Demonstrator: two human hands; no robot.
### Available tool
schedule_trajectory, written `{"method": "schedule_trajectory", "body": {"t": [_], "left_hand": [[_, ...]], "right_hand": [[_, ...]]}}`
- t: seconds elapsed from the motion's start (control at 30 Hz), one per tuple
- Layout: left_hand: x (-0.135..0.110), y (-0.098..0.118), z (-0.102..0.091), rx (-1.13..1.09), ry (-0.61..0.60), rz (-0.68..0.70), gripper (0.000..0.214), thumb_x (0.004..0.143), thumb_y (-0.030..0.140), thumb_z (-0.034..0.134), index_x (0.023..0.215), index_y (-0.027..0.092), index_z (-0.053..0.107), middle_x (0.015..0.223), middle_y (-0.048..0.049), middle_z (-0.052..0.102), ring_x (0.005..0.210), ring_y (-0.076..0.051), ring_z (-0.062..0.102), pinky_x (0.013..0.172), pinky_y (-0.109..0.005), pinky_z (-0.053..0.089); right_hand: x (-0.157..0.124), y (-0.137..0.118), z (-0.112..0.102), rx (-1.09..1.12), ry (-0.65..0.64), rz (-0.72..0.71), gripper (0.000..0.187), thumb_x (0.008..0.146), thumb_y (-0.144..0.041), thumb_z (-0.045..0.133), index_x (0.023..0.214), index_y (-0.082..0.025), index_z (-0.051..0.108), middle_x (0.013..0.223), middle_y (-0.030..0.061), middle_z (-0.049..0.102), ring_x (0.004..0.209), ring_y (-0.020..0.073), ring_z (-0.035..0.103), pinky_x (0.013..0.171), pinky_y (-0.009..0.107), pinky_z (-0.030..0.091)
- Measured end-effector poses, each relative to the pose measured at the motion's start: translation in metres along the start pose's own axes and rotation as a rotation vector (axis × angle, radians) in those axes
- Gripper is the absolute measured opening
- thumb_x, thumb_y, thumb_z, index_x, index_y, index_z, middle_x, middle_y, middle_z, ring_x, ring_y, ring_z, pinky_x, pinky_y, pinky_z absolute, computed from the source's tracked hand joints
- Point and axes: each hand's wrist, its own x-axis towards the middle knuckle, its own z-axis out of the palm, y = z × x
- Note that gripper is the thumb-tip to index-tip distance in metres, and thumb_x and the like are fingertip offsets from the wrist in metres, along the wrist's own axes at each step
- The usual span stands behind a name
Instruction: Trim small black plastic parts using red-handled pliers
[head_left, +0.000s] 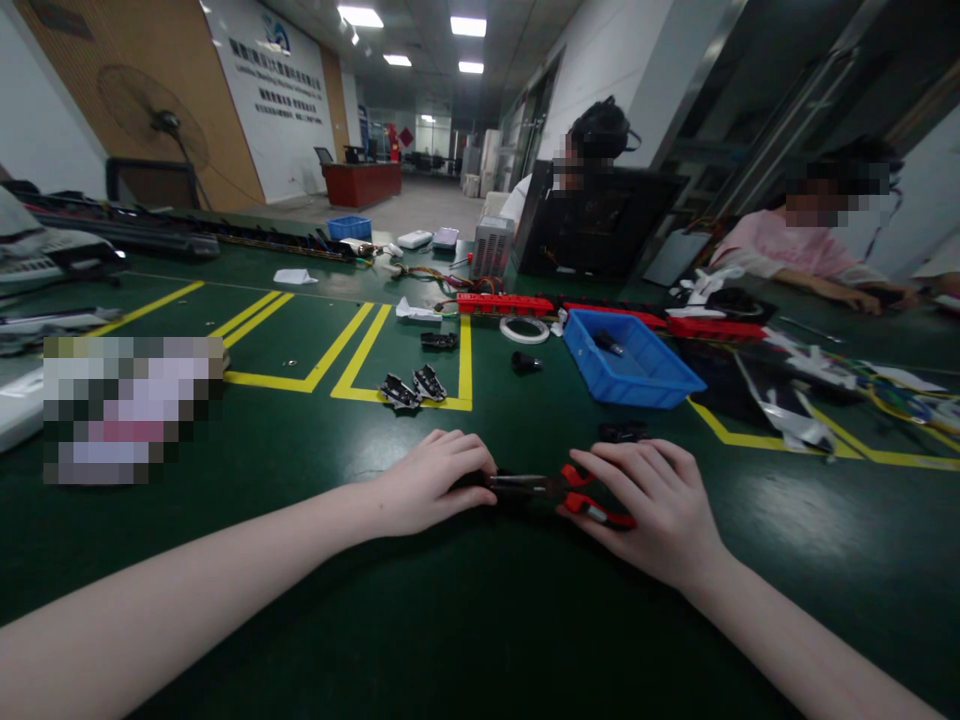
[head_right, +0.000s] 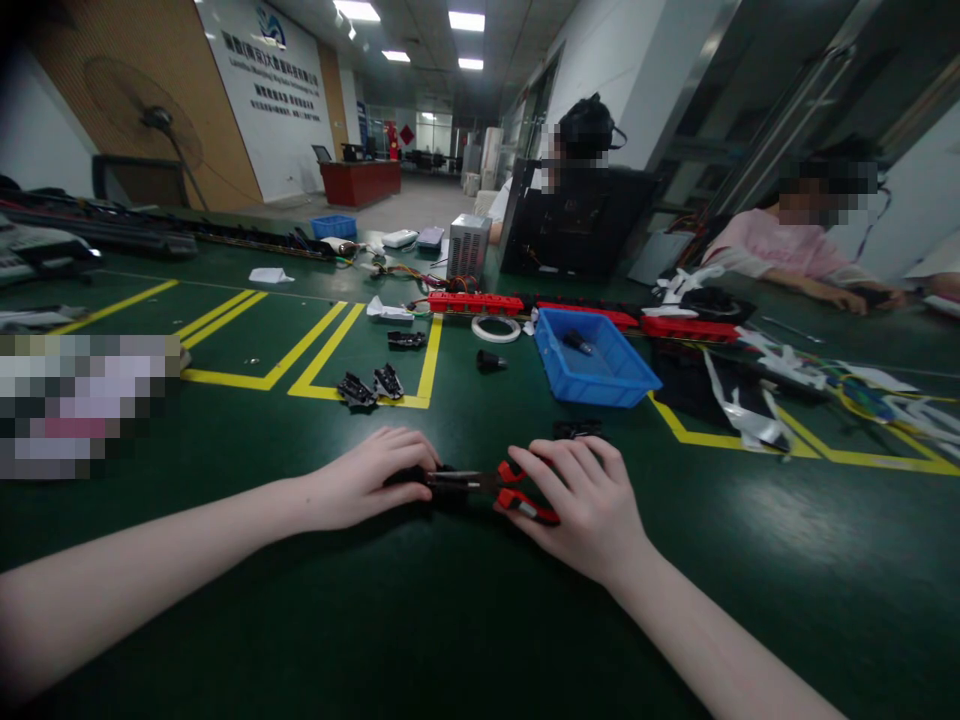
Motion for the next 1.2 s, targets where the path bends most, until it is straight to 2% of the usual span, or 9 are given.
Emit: {"method": "schedule_trajectory", "body": {"t": [0.4,0.87,1.2], "left_hand": [[-0.0005,0.0015,-0.0005,-0.063,0.017,0.024,0.008,0.095,0.023,0.058,0.101,0.019,0.056,0.110,-0.0047,0.061,0.101,-0.021,0.059,0.089,-0.038,0.045],[-0.0036,0.0046,-0.0015,-0.182,0.054,0.068,0.008,0.091,0.017,0.062,0.098,0.018,0.057,0.117,-0.0062,0.057,0.103,-0.020,0.060,0.087,-0.036,0.052],[-0.0053,0.0057,0.0018,-0.024,0.103,0.078,0.013,0.088,0.015,0.066,0.098,0.018,0.058,0.118,-0.0057,0.058,0.105,-0.021,0.059,0.088,-0.039,0.051]], "right_hand": [[-0.0007,0.0002,0.0003,-0.002,0.017,0.006,0.036,0.086,-0.035,0.066,0.116,-0.016,0.059,0.101,0.0120,0.069,0.090,0.0261,0.064,0.088,0.045,0.040],[0.0006,0.0010,-0.0013,0.144,-0.042,-0.020,0.036,0.081,-0.040,0.067,0.107,-0.014,0.061,0.093,0.0106,0.071,0.080,0.0223,0.065,0.080,0.040,0.043],[0.0025,0.0019,-0.0005,0.207,-0.132,0.006,0.036,0.082,-0.041,0.066,0.106,-0.016,0.064,0.092,0.0090,0.071,0.078,0.0208,0.064,0.075,0.038,0.046]]}}
